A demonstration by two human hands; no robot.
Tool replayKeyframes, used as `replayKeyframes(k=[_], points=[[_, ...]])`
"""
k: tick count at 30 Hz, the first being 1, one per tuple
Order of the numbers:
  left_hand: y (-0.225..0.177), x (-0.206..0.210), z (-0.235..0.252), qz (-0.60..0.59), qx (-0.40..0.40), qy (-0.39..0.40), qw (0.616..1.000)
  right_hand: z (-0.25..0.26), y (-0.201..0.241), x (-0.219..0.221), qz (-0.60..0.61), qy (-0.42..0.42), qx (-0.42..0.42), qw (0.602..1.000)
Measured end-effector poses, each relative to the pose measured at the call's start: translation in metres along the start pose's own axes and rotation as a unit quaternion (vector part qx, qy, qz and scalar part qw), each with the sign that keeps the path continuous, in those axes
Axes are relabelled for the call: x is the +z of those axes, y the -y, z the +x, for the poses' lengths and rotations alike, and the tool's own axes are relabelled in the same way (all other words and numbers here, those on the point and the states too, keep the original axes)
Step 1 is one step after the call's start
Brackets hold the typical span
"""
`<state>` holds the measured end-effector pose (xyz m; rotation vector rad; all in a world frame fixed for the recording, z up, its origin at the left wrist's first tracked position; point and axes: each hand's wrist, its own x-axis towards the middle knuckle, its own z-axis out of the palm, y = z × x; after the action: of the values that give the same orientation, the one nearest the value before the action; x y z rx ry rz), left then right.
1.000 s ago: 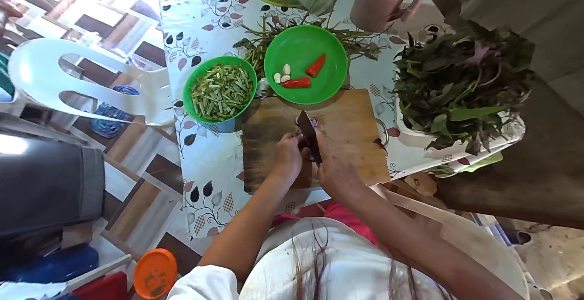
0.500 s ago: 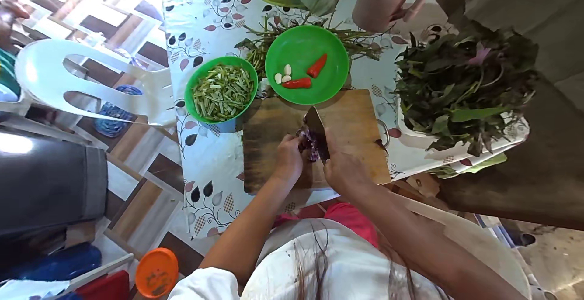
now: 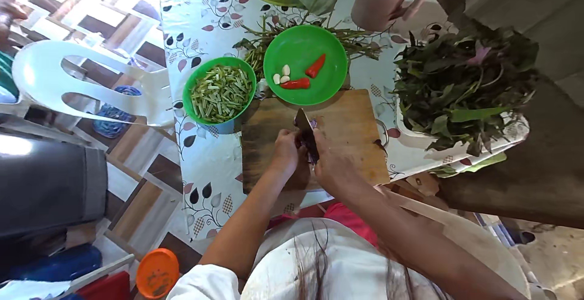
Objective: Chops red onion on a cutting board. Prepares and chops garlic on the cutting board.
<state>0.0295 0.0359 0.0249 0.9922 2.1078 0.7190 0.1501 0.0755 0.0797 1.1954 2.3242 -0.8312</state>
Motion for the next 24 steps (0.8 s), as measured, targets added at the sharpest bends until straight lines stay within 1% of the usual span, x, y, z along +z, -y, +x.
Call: replayKeyframes(k=[2,5,7,10,13,16,18,21,24], points=[[-0.003,0.001,0.000,0.003,0.000,-0.004,1.000,0.005,0.005,0.003,-0.024,0.026,0.014,0.999],[-0.003,0.003,-0.003,0.008,-0.003,-0.015,1.000,0.010,0.005,0.009,-0.032,0.025,0.008,0.999],[-0.004,0.003,-0.004,0.005,0.001,-0.019,1.000,0.012,0.001,0.003,-0.014,0.020,0.002,1.000],[0.000,-0.005,-0.006,-0.011,0.004,-0.020,1.000,0.001,-0.011,-0.007,0.035,-0.025,-0.025,0.999],[0.009,-0.008,0.002,-0.019,0.021,-0.043,0.999,-0.011,-0.023,-0.004,0.032,-0.077,-0.029,0.996],[0.009,-0.002,0.016,0.011,0.045,-0.059,0.997,-0.006,-0.026,0.002,0.000,-0.061,0.004,0.998],[0.005,0.000,0.022,0.033,0.048,-0.051,0.997,0.000,-0.021,0.001,-0.017,-0.032,0.033,0.999],[0.000,0.003,0.018,0.041,0.046,-0.015,0.998,0.004,-0.018,0.004,-0.014,-0.026,0.042,0.999],[-0.003,-0.002,0.011,0.030,0.058,0.013,0.998,0.004,-0.025,-0.001,0.007,-0.049,0.012,0.999]])
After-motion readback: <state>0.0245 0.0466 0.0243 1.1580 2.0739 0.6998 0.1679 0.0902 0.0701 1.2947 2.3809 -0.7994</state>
